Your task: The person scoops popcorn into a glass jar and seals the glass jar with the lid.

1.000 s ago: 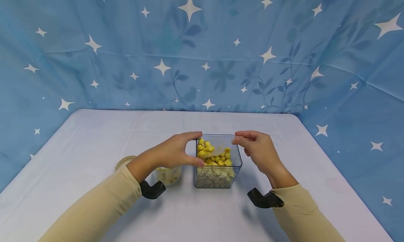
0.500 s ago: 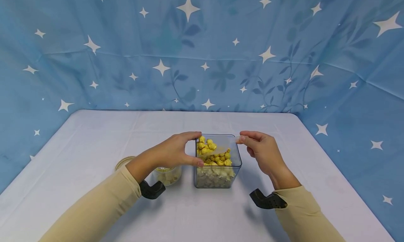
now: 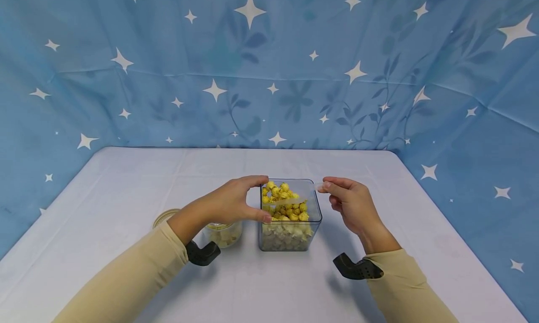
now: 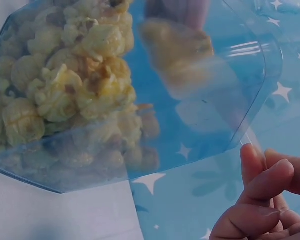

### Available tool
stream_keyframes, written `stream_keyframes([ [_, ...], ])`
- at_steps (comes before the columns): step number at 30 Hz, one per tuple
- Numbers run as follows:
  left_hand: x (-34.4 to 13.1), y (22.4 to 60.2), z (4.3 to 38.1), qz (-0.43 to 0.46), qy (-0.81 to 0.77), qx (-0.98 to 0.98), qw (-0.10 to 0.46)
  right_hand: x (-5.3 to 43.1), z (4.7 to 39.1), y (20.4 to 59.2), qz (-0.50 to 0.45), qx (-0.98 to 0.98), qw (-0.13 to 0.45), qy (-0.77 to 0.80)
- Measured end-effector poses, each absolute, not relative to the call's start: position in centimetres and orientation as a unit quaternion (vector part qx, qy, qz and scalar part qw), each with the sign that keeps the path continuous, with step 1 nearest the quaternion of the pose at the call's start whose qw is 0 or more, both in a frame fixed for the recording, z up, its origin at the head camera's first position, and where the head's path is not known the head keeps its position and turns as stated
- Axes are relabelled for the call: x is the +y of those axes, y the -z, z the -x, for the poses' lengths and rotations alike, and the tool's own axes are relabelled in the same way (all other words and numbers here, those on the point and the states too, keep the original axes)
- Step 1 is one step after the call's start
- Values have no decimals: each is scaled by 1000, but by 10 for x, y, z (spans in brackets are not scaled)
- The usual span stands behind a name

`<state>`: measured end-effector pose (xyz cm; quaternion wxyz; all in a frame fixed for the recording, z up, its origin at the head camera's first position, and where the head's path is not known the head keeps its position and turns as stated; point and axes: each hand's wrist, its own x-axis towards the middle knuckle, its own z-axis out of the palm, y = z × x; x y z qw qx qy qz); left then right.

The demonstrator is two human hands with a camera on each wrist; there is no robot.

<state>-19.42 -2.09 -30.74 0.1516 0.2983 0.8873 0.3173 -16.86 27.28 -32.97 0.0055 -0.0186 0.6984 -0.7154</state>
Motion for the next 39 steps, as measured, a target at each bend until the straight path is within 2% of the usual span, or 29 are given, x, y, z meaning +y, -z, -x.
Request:
stream_keyframes([
  [39,-22,308,194,-301,-319,885,155,279,167,328,32,665,17,746],
])
